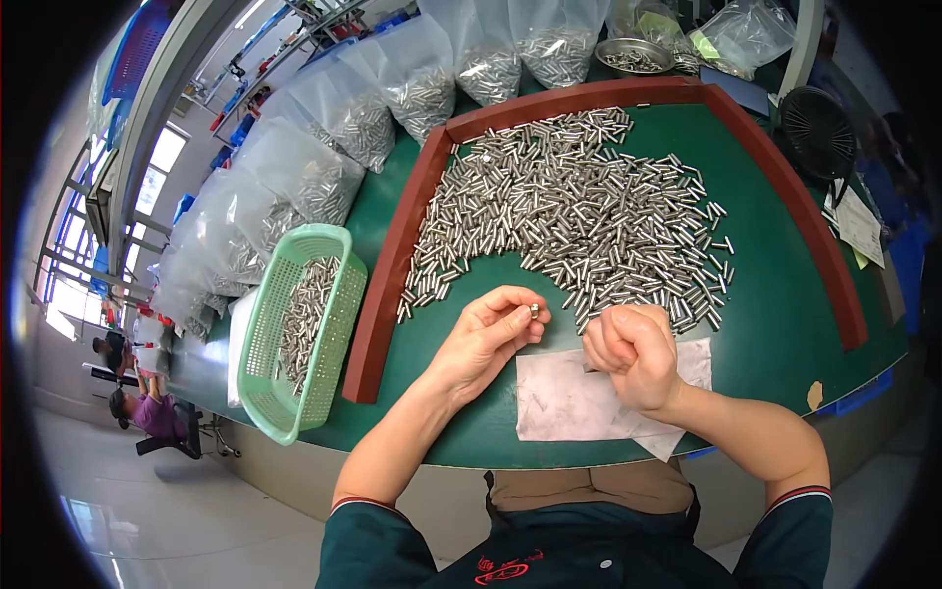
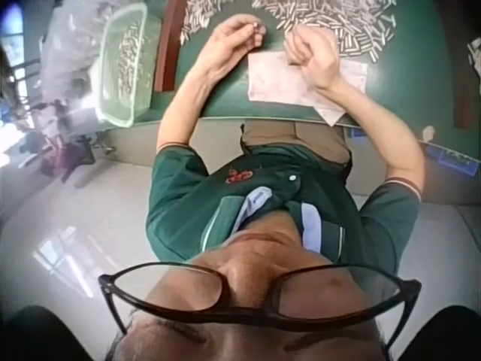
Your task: Inspecting and processing small metal pins at a hardware manufacturing workstation.
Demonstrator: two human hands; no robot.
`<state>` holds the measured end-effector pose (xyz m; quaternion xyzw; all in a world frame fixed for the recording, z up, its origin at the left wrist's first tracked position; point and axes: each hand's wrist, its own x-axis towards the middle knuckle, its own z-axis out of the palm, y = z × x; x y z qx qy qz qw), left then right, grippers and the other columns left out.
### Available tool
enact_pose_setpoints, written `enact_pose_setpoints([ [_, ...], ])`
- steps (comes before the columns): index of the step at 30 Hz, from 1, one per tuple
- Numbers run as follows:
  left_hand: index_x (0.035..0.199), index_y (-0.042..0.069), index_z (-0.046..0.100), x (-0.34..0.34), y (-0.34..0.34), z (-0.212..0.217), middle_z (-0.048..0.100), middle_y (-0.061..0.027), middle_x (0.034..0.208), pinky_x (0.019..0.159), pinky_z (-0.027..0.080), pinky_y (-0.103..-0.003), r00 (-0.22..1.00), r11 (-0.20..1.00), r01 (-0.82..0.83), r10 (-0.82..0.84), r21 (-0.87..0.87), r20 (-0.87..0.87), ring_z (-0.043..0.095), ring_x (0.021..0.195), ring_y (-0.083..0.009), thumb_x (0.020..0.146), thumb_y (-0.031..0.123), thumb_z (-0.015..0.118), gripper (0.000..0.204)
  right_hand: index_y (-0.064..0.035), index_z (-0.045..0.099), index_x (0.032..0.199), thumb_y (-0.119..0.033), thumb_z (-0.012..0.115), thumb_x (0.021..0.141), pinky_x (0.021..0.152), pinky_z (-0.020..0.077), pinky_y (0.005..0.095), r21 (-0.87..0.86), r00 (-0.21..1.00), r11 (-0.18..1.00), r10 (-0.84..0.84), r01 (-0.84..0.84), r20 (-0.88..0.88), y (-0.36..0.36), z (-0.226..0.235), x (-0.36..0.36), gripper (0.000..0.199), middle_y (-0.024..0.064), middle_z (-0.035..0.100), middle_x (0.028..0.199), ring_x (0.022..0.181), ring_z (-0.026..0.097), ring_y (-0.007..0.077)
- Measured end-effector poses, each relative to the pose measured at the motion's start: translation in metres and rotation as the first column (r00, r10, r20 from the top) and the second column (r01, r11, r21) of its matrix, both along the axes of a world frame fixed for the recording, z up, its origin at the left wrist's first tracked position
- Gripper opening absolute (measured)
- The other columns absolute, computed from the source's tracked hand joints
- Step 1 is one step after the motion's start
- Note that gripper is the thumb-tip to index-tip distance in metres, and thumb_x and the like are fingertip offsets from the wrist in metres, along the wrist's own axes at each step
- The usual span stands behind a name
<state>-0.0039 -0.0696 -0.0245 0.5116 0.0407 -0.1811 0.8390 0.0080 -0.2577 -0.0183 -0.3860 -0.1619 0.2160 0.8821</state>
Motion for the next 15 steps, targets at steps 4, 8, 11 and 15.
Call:
enact_pose_setpoints([
  [4, 0.092, 0.004, 0.052, 0.003, 0.001, 0.001, 0.053, -0.0047, 0.08, 0.065, 0.04, -0.024, 0.996, 0.994, 0.015, -0.024, -0.107, -0.085, 0.047, 0.068, -0.0104, 0.086, 0.021, 0.05, 0.019, -0.0072, 0.026, 0.047, -0.012, 0.035, 0.082, 0.041, 0.0186, 0.0239, -0.006, 1.0, 1.0, -0.011, 0.011, 0.01, 0.001, 0.001, -0.001, 0.037, -0.0006, 0.026, 0.044, 0.042, 0.021, 0.0081],
  [8, 0.08, 0.004, 0.05, 0.006, 0.006, 0.01, 0.046, -0.004, 0.073, 0.056, 0.035, -0.023, 0.993, 0.991, -0.058, 0.044, -0.123, -0.112, 0.042, 0.064, -0.0105, 0.088, 0.029, 0.044, 0.027, -0.0075, 0.026, 0.047, -0.014, 0.035, 0.082, 0.041, 0.0184, 0.024, 0.002, 1.0, 1.0, -0.007, 0.007, 0.001, 0.001, -0.001, -0.002, 0.037, -0.0006, 0.026, 0.043, 0.042, 0.021, 0.0083],
  [11, 0.07, 0.007, 0.051, 0.012, 0.037, 0.01, 0.041, 0.0064, 0.06, 0.049, 0.029, -0.018, 0.984, 0.939, -0.179, 0.164, 0.295, 0.074, 0.035, 0.054, -0.0027, 0.085, 0.027, 0.051, 0.025, -0.0077, 0.025, 0.047, -0.014, 0.035, 0.083, 0.041, 0.0182, 0.0241, 0.003, 1.0, 1.0, -0.004, 0.004, 0.014, 0.003, -0.001, -0.002, 0.038, -0.0004, 0.026, 0.043, 0.041, 0.021, 0.0083],
  [15, 0.075, 0.001, 0.059, 0.022, 0.061, 0.009, 0.051, 0.0027, 0.057, 0.046, 0.034, -0.023, 0.884, 0.499, -0.459, 0.173, 0.735, 0.435, 0.042, 0.048, -0.0068, 0.076, 0.011, 0.061, 0.011, -0.0078, 0.025, 0.047, -0.015, 0.035, 0.083, 0.041, 0.018, 0.0241, -0.007, 1.0, 1.0, -0.005, 0.006, 0.021, 0.003, 0.0, -0.002, 0.038, -0.0003, 0.026, 0.043, 0.041, 0.02, 0.0084],
])
